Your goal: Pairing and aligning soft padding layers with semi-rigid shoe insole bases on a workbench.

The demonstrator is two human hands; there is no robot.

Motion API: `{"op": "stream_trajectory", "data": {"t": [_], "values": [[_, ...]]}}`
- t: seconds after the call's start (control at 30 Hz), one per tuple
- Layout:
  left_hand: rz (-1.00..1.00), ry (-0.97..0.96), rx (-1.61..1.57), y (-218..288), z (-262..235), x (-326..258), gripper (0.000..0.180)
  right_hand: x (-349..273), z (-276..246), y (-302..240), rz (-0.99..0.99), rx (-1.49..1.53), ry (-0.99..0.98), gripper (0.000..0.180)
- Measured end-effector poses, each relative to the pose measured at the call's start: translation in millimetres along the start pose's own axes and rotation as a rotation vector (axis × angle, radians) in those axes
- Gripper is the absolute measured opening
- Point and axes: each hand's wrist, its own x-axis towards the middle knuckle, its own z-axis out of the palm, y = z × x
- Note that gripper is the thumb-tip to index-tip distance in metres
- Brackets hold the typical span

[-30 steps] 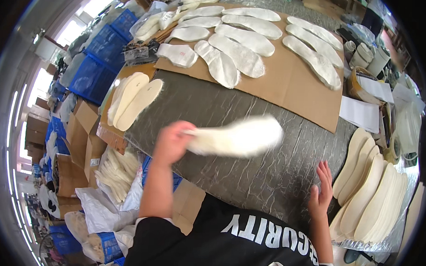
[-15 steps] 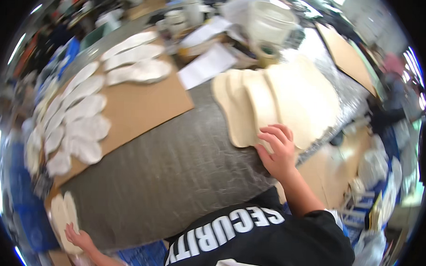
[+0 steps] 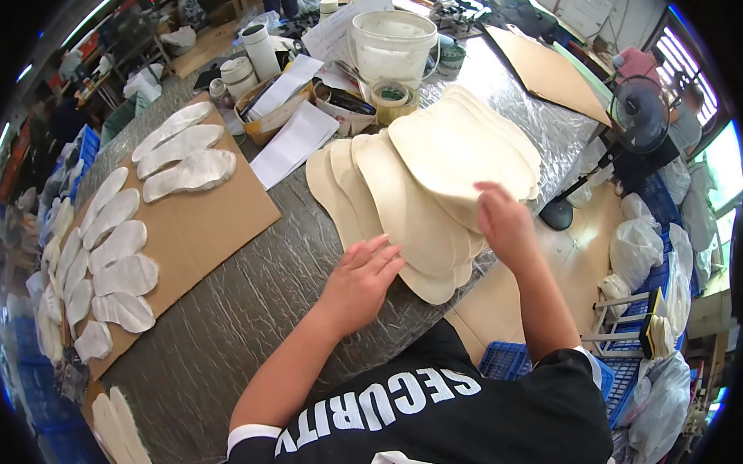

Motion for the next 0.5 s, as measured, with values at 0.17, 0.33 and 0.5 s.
{"op": "stream_trajectory", "data": {"t": [0.17,0.33,0.5], "values": [[-0.427,-0.072,-0.35,-6.1,6.7,10.9,0.023,25.7,-27.2,-31.7,-0.272,-0.093,0.727,0.009],[-0.671,0.774,-1.824,-48.9,-37.0,-27.8,0.06,17.0,-4.6,-100.5,-0.782,-0.102,0.521,0.015],[-0.674,1.086,-1.635,-72.7,-95.1,-193.5,0.055,-13.6,81.7,-118.4,-0.992,0.187,0.213,0.022]]}}
